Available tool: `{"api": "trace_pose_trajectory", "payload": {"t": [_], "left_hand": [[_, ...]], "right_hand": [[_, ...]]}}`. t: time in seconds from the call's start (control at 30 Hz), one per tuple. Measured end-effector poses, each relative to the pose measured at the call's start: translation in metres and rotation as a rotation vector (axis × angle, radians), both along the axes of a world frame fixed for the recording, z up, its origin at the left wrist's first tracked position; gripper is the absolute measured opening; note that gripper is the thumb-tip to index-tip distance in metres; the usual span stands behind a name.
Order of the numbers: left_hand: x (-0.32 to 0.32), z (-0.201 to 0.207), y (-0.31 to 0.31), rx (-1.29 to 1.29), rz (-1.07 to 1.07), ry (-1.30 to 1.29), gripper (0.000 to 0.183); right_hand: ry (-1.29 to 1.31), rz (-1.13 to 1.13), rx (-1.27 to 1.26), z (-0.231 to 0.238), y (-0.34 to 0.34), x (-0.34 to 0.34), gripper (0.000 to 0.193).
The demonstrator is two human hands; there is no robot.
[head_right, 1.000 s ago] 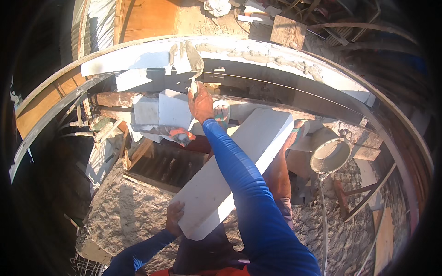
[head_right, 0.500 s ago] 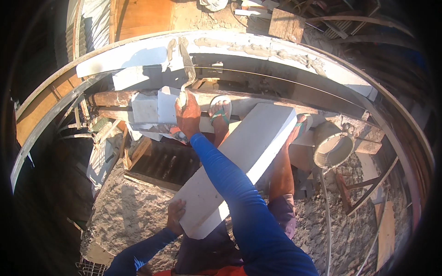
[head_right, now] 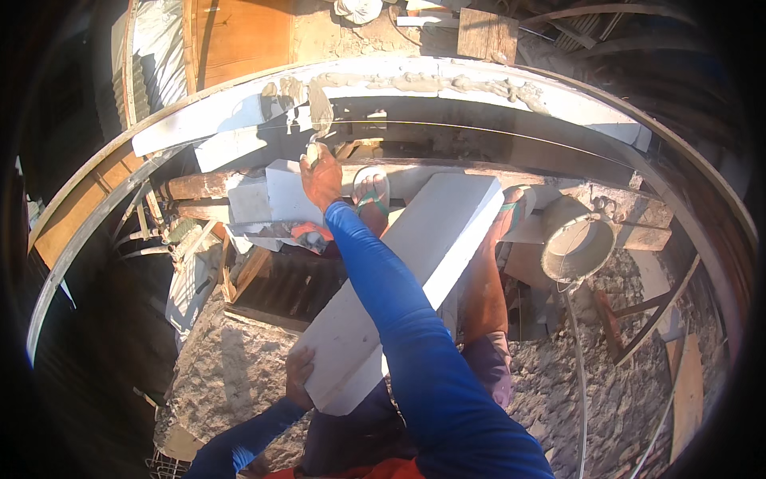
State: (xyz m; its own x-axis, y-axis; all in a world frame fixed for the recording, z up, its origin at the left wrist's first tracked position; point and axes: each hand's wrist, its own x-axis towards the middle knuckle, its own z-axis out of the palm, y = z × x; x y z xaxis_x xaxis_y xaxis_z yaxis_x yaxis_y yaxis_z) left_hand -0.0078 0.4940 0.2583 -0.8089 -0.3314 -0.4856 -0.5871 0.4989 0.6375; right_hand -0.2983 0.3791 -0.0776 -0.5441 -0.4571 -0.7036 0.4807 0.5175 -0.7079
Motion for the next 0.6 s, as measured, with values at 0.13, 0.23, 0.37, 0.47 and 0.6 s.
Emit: {"api": "trace_pose_trajectory", "payload": {"t": [0.13, 0.23, 0.37, 0.47, 0.6], "left_hand": [[-0.025, 0.012, -0.005, -0.025, -0.047, -0.083, 0.067], [-0.043, 0.021, 0.002, -0.029, -0.034, -0.075, 0.066], [-0.059, 0.028, 0.001, -0.072, -0.081, -0.052, 0.066], [-0.078, 0.032, 0.002, -0.090, -0.092, -0.023, 0.066], [-0.087, 0.038, 0.018, -0.126, -0.089, -0.041, 0.069]], "right_hand": [[-0.316, 0.299, 0.179, 0.017, 0.050, -0.051, 0.056], [-0.609, 0.190, 0.019, 0.121, 0.135, -0.130, 0.043], [-0.325, 0.147, 0.075, 0.200, 0.303, -0.144, 0.036], [-0.055, -0.055, 0.368, 0.257, 0.425, -0.122, 0.048], [0.420, 0.240, 0.990, 0.238, 0.587, -0.116, 0.057]]}}
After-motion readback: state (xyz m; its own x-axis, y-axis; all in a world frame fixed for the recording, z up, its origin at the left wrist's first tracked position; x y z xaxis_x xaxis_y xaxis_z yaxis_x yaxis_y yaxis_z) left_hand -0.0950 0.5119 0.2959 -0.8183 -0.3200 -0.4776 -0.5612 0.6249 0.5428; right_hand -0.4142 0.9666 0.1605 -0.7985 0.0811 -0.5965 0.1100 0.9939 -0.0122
